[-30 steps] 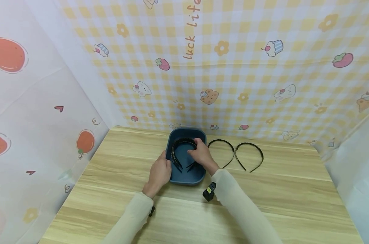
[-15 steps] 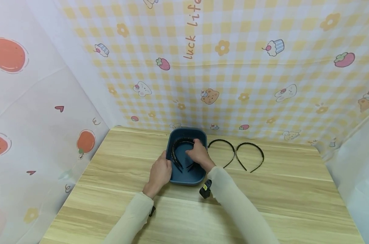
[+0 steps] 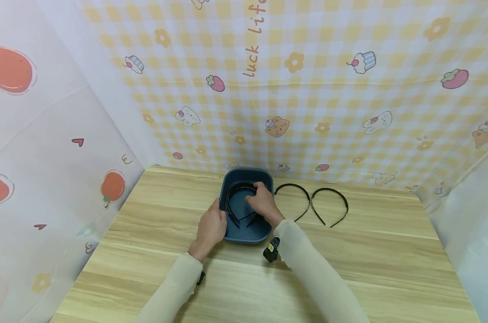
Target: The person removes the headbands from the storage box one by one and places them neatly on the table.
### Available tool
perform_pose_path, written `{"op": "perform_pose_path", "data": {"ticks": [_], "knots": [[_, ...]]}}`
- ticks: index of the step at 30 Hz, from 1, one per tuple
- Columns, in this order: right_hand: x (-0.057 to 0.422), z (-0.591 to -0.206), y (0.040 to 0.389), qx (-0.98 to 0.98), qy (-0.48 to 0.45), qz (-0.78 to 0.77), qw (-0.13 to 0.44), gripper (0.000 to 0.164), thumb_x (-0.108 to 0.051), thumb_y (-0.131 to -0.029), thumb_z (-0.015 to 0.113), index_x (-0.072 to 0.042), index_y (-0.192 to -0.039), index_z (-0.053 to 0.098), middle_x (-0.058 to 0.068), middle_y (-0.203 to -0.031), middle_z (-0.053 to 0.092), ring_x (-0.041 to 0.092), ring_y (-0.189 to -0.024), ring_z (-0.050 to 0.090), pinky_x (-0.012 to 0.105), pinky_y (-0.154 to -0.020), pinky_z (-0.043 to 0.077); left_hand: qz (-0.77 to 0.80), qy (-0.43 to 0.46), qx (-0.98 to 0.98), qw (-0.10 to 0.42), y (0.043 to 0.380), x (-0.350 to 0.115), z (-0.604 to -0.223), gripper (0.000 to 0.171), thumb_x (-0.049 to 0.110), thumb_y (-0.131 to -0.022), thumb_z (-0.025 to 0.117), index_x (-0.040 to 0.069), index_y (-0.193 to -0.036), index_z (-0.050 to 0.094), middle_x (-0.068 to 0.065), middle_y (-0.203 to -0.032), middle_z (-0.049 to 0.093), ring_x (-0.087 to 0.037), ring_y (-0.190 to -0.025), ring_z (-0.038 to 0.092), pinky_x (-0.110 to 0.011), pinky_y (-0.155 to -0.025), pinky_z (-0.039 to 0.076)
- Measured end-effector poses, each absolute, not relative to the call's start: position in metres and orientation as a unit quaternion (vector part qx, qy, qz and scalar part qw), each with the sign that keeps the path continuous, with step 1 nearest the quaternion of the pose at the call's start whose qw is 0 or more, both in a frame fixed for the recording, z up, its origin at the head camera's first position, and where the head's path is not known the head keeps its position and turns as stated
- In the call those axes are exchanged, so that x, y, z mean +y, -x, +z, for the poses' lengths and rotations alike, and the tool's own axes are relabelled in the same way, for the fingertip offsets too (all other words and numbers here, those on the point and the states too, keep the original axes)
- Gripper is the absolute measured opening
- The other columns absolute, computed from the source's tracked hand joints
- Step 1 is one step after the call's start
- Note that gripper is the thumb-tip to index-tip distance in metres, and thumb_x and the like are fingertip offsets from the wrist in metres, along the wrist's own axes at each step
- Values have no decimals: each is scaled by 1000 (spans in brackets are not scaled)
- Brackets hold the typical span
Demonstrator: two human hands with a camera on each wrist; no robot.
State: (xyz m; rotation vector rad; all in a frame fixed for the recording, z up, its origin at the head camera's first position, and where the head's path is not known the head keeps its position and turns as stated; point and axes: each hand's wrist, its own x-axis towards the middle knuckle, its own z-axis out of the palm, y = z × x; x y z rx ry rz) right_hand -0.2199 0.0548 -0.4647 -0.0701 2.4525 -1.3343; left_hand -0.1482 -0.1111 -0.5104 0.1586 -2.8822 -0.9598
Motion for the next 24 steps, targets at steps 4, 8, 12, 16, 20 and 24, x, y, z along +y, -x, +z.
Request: {"op": "perform_pose_path", "data": {"ticks": [4, 8, 12, 16, 20, 24], "knots": [[57, -465, 219, 859, 24, -484, 162, 54, -14, -97, 59, 0, -146, 41, 24, -149, 41, 37, -129, 49, 51, -104, 43, -313, -51, -947, 49, 148, -111, -509, 49, 16, -103, 43, -6, -147, 40, -22, -125, 62, -21, -66, 60, -37, -58, 51], [59, -466, 219, 859, 26, -488, 155, 50, -12, -97, 58, -1, -144, 44, 24, -145, 45, 36, -125, 52, 50, -102, 45, -312, -49, -948, 52, 148, -111, -509, 48, 15, -103, 43, -7, -146, 40, -22, -123, 63, -21, -65, 59, -36, -56, 51], [60, -466, 220, 860, 26, -489, 145, 48, -9, -96, 58, -1, -142, 47, 23, -143, 49, 34, -122, 54, 48, -101, 45, -313, -47, -947, 57, 148, -111, -510, 48, 14, -103, 44, -6, -146, 41, -21, -119, 64, -18, -59, 55, -32, -52, 46], [60, -466, 219, 859, 26, -495, 130, 46, -5, -95, 59, 0, -140, 51, 22, -140, 52, 32, -118, 56, 47, -100, 47, -314, -47, -947, 56, 148, -111, -510, 47, 14, -103, 43, -6, -146, 40, -20, -116, 65, -16, -58, 53, -30, -50, 44], [60, -468, 218, 858, 31, -499, 115, 45, -3, -94, 60, -1, -139, 53, 21, -138, 54, 32, -117, 54, 47, -99, 47, -317, -48, -946, 51, 148, -112, -510, 48, 15, -104, 42, -6, -147, 39, -20, -118, 64, -15, -57, 52, -30, -49, 43], [60, -471, 217, 858, 41, -502, 98, 45, -2, -94, 61, -4, -139, 55, 19, -138, 55, 32, -121, 52, 48, -98, 46, -318, -46, -946, 51, 147, -112, -510, 49, 15, -104, 42, -7, -147, 39, -21, -122, 63, -15, -58, 53, -30, -50, 44]]}}
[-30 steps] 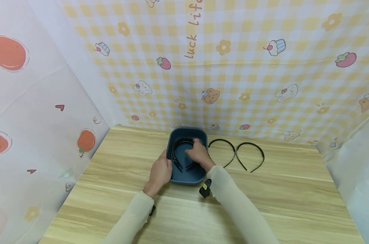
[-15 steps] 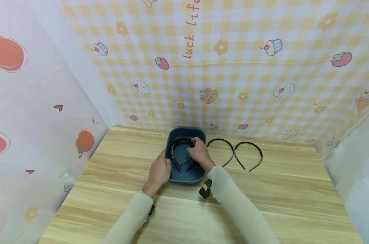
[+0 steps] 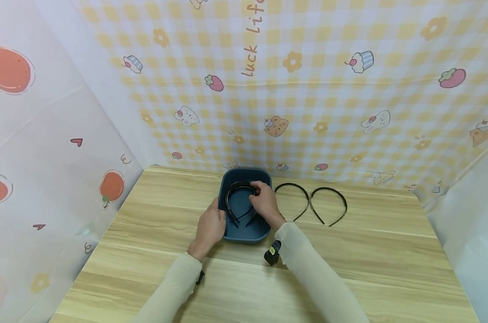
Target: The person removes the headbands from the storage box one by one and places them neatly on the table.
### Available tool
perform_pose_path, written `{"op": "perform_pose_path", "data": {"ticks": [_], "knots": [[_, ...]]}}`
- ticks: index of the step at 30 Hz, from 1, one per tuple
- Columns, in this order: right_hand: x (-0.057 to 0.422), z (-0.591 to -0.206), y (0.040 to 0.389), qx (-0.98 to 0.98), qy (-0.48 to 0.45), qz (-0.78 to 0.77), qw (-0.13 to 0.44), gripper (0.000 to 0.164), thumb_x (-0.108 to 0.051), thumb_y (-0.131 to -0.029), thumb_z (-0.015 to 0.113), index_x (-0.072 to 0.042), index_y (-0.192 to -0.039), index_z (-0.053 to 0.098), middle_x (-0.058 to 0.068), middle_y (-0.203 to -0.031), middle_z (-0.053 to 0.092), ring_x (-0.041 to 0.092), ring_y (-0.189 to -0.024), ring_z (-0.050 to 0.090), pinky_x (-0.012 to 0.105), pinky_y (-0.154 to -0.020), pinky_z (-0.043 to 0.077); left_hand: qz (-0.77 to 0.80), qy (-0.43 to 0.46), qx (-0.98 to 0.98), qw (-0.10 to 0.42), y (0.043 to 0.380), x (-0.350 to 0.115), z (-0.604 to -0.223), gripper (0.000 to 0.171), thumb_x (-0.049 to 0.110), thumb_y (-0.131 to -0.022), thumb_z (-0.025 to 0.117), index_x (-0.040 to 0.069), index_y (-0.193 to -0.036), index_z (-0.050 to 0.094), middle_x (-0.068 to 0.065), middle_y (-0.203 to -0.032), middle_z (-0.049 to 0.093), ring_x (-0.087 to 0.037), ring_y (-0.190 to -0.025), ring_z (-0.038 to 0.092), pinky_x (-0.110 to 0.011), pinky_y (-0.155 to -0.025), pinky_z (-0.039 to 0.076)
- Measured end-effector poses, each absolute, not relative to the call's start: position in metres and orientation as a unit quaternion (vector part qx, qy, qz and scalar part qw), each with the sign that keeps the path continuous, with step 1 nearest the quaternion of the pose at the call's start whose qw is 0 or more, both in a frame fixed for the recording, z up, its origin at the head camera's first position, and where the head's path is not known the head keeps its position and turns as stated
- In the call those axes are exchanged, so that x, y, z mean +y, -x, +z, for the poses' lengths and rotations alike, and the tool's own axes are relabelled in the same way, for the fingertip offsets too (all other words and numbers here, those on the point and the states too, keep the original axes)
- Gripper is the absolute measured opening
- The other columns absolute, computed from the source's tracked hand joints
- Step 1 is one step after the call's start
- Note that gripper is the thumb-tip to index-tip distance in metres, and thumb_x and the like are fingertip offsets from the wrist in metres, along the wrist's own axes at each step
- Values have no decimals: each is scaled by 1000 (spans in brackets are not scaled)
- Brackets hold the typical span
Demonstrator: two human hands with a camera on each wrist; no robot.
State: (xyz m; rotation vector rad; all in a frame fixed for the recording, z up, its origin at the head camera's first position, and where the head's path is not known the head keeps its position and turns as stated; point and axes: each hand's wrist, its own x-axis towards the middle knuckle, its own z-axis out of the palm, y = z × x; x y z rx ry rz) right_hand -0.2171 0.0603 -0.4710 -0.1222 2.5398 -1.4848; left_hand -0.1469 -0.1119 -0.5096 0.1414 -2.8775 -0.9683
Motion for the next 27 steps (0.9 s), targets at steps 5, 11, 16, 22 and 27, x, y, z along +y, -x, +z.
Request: {"op": "perform_pose_path", "data": {"ticks": [5, 11, 16, 22, 27], "knots": [[62, -472, 216, 853, 47, -512, 84, 47, 0, -92, 63, -6, -138, 57, 15, -139, 55, 31, -117, 56, 46, -93, 50, -318, -41, -945, 56, 146, -113, -509, 49, 14, -103, 42, -9, -147, 38, -23, -123, 62, -17, -58, 54, -31, -51, 45], [63, -473, 217, 856, 28, -510, 79, 50, -7, -89, 72, -7, -137, 58, 14, -138, 57, 30, -114, 60, 44, -89, 53, -316, -42, -946, 54, 147, -113, -509, 49, 15, -104, 42, -8, -147, 38, -24, -128, 61, -19, -61, 57, -33, -55, 48], [63, -477, 219, 854, 4, -516, 66, 52, -7, -85, 76, 0, -133, 59, 19, -128, 62, 32, -111, 63, 43, -90, 54, -320, -42, -945, 51, 148, -113, -511, 49, 15, -104, 42, -7, -147, 38, -23, -128, 61, -18, -62, 57, -33, -56, 49], [62, -476, 219, 861, 2, -505, 63, 46, -10, -84, 78, 2, -125, 65, 19, -113, 68, 30, -101, 68, 41, -88, 54, -319, -42, -945, 55, 149, -114, -512, 49, 15, -104, 42, -8, -147, 38, -24, -127, 61, -17, -60, 56, -32, -54, 48], [64, -473, 220, 873, 22, -483, 65, 44, -10, -84, 78, 1, -125, 65, 15, -103, 69, 26, -93, 65, 38, -82, 55, -320, -45, -945, 51, 149, -113, -513, 50, 15, -104, 42, -7, -148, 38, -23, -127, 61, -17, -61, 56, -32, -55, 48]]}}
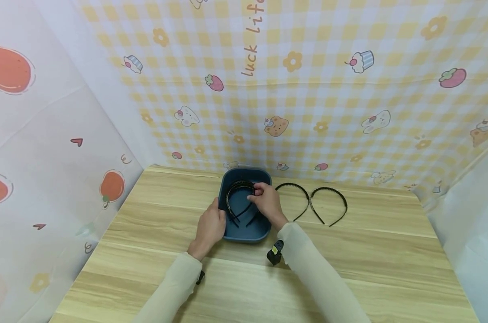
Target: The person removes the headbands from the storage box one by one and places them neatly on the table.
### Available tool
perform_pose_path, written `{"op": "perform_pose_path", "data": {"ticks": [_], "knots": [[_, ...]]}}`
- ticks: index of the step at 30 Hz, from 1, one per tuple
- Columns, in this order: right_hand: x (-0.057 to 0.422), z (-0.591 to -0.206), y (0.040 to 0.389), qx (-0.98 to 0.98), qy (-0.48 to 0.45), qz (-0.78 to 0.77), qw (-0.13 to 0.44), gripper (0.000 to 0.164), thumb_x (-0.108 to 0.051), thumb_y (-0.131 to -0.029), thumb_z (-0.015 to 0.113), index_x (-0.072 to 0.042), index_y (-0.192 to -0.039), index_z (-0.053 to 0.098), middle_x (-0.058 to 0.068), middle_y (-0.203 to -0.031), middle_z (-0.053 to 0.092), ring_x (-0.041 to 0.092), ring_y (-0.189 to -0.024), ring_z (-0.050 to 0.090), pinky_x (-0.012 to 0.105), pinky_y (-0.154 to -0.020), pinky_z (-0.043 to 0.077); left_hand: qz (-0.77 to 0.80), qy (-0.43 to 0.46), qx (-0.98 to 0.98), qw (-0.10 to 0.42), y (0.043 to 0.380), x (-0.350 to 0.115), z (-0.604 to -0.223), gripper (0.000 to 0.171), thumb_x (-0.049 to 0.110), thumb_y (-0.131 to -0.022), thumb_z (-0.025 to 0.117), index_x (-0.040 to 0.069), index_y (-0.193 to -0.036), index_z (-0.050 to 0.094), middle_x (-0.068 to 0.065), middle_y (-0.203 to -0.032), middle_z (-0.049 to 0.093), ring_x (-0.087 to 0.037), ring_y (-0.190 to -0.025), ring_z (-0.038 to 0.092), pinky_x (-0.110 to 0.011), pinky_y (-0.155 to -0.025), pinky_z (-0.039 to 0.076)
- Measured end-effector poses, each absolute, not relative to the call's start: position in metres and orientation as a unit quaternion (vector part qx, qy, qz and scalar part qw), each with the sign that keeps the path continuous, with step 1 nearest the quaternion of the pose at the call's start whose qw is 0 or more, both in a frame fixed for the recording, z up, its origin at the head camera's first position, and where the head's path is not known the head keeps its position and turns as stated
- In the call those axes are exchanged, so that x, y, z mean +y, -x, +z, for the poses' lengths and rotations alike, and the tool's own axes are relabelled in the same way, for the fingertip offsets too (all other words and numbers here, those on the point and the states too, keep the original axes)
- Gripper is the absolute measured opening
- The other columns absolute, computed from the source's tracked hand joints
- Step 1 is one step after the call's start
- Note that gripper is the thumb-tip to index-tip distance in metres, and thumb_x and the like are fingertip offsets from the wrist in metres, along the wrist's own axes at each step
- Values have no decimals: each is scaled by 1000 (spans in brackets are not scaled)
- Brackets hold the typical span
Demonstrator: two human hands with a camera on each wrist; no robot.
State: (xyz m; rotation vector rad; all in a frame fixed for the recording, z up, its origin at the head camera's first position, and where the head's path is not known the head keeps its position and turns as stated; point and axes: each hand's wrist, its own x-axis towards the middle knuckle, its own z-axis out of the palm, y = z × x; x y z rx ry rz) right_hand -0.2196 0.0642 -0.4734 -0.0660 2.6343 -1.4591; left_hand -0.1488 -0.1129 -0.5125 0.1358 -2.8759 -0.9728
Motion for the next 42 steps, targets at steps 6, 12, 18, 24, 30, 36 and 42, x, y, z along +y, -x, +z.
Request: {"op": "perform_pose_path", "data": {"ticks": [6, 12, 18, 24, 30, 36, 42], "knots": [[68, -472, 219, 874, 39, -478, 76, 45, -6, -84, 77, 3, -126, 64, 8, -88, 63, 17, -75, 66, 31, -70, 58, -316, -45, -946, 53, 148, -112, -512, 49, 15, -104, 42, -7, -148, 38, -23, -127, 62, -19, -62, 57, -34, -56, 49], [70, -474, 217, 873, 40, -479, 86, 46, -2, -86, 74, 4, -130, 61, 11, -88, 63, 18, -71, 69, 30, -67, 58, -323, -47, -944, 53, 147, -111, -511, 49, 15, -104, 42, -6, -148, 38, -22, -128, 61, -18, -60, 55, -32, -53, 47], [72, -470, 214, 885, 50, -457, 80, 45, -4, -88, 72, 3, -132, 61, 13, -94, 67, 18, -70, 71, 31, -68, 58, -322, -49, -944, 55, 147, -111, -511, 49, 15, -104, 41, -6, -148, 39, -22, -130, 60, -18, -62, 56, -34, -56, 49], [75, -467, 212, 895, 57, -437, 73, 45, -7, -89, 71, 2, -132, 61, 13, -99, 70, 19, -71, 71, 35, -72, 57, -321, -47, -944, 57, 146, -110, -511, 49, 15, -104, 42, -7, -147, 39, -23, -129, 60, -21, -65, 59, -36, -59, 51], [78, -465, 212, 897, 53, -434, 62, 42, -6, -89, 69, 3, -130, 62, 16, -101, 71, 20, -71, 71, 35, -71, 57, -320, -45, -945, 59, 146, -111, -510, 49, 14, -103, 45, -7, -146, 40, -23, -125, 62, -20, -62, 58, -35, -55, 49], [83, -462, 212, 899, 47, -432, 62, 41, -7, -90, 69, 1, -130, 63, 16, -104, 72, 19, -72, 70, 32, -67, 56, -321, -49, -944, 59, 146, -112, -509, 49, 14, -103, 47, -7, -146, 41, -23, -124, 63, -20, -62, 58, -36, -56, 50], [87, -459, 212, 895, 43, -440, 58, 38, -6, -91, 66, 2, -128, 63, 18, -106, 72, 23, -78, 72, 33, -69, 57, -323, -51, -943, 60, 147, -111, -509, 49, 15, -103, 47, -7, -146, 40, -23, -127, 61, -21, -65, 60, -38, -60, 52]]}}
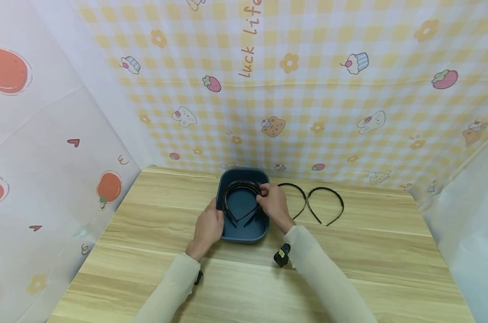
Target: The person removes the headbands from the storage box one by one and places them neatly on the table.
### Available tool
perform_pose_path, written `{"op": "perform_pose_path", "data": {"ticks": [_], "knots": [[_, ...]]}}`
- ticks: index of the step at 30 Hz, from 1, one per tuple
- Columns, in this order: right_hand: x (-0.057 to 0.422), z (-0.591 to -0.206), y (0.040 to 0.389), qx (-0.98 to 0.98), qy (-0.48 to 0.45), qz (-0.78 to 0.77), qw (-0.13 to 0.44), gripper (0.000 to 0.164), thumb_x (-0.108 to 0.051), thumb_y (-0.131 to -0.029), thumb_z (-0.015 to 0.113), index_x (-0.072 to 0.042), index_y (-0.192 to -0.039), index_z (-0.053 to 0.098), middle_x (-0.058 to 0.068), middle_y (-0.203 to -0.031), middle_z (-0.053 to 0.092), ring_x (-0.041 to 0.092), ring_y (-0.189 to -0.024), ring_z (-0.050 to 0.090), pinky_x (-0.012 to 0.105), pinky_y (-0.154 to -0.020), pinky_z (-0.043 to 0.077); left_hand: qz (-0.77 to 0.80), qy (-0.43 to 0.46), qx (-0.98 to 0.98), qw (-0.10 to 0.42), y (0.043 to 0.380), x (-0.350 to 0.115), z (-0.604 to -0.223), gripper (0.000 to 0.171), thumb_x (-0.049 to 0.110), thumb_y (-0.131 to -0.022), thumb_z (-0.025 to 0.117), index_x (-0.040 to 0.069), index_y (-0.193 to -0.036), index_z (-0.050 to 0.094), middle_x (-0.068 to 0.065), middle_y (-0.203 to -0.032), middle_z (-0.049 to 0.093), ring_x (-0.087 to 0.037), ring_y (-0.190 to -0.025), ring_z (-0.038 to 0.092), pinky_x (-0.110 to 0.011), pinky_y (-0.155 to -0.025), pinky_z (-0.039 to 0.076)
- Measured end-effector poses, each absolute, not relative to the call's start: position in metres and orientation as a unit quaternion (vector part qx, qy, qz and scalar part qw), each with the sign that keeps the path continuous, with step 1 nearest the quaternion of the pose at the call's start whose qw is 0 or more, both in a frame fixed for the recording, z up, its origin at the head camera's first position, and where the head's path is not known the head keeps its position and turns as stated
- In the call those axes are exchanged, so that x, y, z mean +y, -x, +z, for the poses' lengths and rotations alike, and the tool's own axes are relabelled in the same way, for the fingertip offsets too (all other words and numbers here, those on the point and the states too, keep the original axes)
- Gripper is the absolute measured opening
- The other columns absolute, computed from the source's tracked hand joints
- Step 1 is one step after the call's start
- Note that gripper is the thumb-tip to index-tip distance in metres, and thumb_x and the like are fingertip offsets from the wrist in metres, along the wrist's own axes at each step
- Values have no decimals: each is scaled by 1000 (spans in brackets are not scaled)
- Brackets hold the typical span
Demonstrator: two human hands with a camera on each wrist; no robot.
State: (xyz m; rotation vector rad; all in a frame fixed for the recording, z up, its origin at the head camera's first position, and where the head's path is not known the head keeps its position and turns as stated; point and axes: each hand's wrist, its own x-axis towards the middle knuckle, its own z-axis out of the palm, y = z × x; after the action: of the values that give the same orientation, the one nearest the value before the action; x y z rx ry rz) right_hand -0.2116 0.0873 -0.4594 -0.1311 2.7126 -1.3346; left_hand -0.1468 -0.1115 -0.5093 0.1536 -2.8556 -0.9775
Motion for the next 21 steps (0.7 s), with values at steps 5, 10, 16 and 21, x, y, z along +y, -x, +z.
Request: {"op": "perform_pose_path", "data": {"ticks": [5, 10, 16, 21], "knots": [[94, -459, 212, 891, 40, -449, 61, 36, -5, -91, 63, 3, -126, 64, 21, -107, 71, 25, -81, 72, 33, -70, 58, -324, -52, -943, 60, 147, -111, -510, 49, 15, -103, 46, -6, -147, 40, -23, -129, 61, -25, -69, 62, -41, -62, 53], [103, -458, 213, 886, 31, -458, 66, 35, -4, -92, 63, 4, -127, 63, 23, -110, 71, 26, -84, 72, 32, -71, 58, -325, -51, -942, 59, 147, -111, -510, 49, 15, -103, 45, -6, -147, 40, -22, -130, 60, -26, -72, 64, -43, -66, 54], [116, -457, 213, 880, 27, -470, 58, 35, -3, -92, 62, 6, -126, 64, 25, -109, 70, 28, -84, 73, 31, -70, 59, -325, -51, -942, 62, 147, -111, -511, 49, 15, -103, 45, -7, -146, 40, -22, -130, 61, -27, -73, 64, -44, -68, 55], [128, -456, 212, 873, 11, -483, 63, 35, -3, -94, 61, 6, -128, 62, 27, -114, 68, 29, -88, 73, 32, -74, 59, -323, -49, -943, 63, 147, -112, -511, 49, 15, -103, 46, -7, -146, 40, -23, -130, 60, -27, -74, 65, -43, -67, 55]]}}
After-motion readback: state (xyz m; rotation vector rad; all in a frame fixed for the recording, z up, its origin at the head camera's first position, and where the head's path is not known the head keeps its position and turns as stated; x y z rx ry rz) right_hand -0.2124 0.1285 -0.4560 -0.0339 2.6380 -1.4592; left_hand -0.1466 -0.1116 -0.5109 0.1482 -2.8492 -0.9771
